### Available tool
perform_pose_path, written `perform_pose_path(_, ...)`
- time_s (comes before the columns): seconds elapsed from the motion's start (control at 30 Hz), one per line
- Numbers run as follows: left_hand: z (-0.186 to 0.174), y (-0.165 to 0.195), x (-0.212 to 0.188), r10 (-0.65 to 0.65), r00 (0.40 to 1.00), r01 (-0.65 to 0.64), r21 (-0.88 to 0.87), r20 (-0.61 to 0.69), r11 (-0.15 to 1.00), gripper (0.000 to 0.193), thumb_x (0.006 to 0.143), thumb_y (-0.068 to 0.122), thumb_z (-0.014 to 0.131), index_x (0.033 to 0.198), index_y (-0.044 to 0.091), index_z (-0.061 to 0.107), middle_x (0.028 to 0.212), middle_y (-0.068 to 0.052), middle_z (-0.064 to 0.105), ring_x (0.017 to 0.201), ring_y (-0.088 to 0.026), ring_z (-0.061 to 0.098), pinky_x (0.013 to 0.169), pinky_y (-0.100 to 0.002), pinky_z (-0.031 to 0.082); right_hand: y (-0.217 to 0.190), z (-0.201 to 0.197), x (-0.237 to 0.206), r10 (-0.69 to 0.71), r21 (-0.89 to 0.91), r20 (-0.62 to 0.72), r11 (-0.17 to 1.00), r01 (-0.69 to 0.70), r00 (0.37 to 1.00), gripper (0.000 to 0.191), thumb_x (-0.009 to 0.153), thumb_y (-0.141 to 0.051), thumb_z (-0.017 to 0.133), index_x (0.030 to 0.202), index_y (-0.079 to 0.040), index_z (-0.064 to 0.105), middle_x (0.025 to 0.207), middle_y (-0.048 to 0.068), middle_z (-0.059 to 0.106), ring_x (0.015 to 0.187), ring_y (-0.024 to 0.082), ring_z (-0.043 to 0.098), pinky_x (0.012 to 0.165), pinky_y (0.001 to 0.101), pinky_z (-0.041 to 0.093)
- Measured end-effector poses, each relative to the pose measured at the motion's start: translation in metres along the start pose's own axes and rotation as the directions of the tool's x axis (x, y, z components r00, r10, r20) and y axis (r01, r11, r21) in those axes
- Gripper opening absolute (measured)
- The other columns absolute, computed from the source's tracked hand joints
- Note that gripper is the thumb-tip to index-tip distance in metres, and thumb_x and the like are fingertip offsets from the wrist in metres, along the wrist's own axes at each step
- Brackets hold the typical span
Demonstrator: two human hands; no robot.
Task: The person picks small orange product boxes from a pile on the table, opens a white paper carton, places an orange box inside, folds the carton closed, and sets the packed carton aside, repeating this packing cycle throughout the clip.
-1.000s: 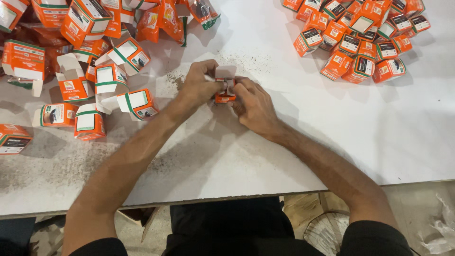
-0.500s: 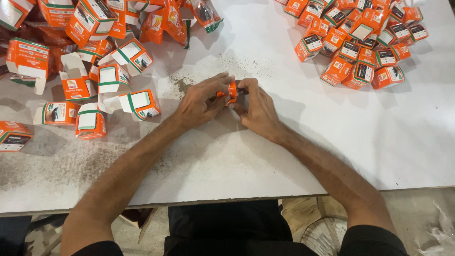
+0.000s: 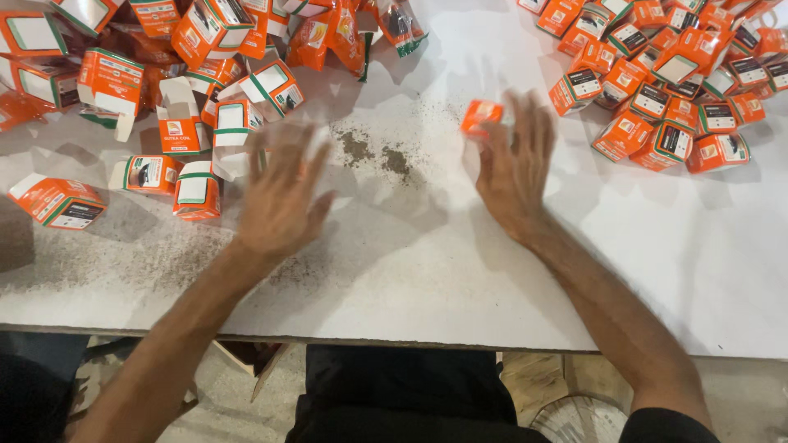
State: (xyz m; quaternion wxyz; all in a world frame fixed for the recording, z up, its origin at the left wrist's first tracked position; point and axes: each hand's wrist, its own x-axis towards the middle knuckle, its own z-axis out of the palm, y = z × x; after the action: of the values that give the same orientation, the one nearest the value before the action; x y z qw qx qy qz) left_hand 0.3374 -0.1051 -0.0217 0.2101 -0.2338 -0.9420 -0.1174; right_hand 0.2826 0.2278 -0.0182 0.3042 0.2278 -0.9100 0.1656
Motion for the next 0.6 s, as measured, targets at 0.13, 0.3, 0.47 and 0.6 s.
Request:
perform_pose_path(0.13, -0.037, -0.014, -0.010, -0.125, 0.992, 0.126, 0.095, -0.013, 0.988, 0.058, 0.081, 0.023, 0.082, 0.130, 0.004, 0.058, 0.124, -0.015, 0.060, 0.136, -0.037, 0.047, 0.115, -0.065, 0.023, -0.009, 0.003, 0.004, -0.211, 0.042, -0.007, 0.977, 0.211, 0.977, 0.083, 0.092, -0.021, 0.084, 0.154, -0.011, 0.029, 0.164, 0.025, 0.019, 0.153, 0.046, 0.024, 0.124, 0.0603, 0.028)
perform_pose_path(0.3, -0.012, 0.030, 0.047, 0.345, 0.933, -0.361, -0.300, -0.104, 0.883, 0.056, 0.077, 0.020, 0.081, 0.127, 0.004, 0.061, 0.121, -0.017, 0.062, 0.118, -0.036, 0.060, 0.099, -0.051, 0.046, -0.038, 0.029, -0.008, -0.288, 0.468, 0.223, 0.870, 0.157, 0.932, 0.104, 0.091, -0.028, 0.078, 0.163, -0.005, 0.007, 0.158, 0.028, 0.032, 0.140, 0.045, 0.042, 0.116, 0.0522, 0.042)
perform_pose_path(0.47, 0.032, -0.004, 0.137, 0.300, 0.943, -0.320, -0.145, -0.144, 0.936, 0.050, 0.089, 0.003, 0.073, 0.136, 0.011, 0.056, 0.129, -0.012, 0.062, 0.116, -0.030, 0.063, 0.094, -0.044, 0.052, -0.011, 0.028, -0.010, 0.038, 0.567, 0.362, 0.784, -0.253, 0.931, 0.067, 0.104, -0.015, 0.069, 0.156, -0.003, 0.029, 0.139, 0.020, 0.058, 0.124, 0.034, 0.066, 0.107, 0.0441, 0.054)
perform_pose_path(0.6, 0.074, -0.041, 0.186, 0.273, 0.960, -0.245, 0.668, 0.065, 0.702, 0.059, 0.070, 0.018, 0.071, 0.128, 0.020, 0.062, 0.100, -0.012, 0.065, 0.096, -0.026, 0.067, 0.081, -0.040, 0.052, -0.001, 0.028, -0.009, 0.068, 0.636, 0.333, 0.720, -0.278, 0.940, 0.065, 0.099, -0.020, 0.074, 0.145, 0.000, 0.033, 0.139, 0.021, 0.054, 0.128, 0.033, 0.060, 0.105, 0.0417, 0.053)
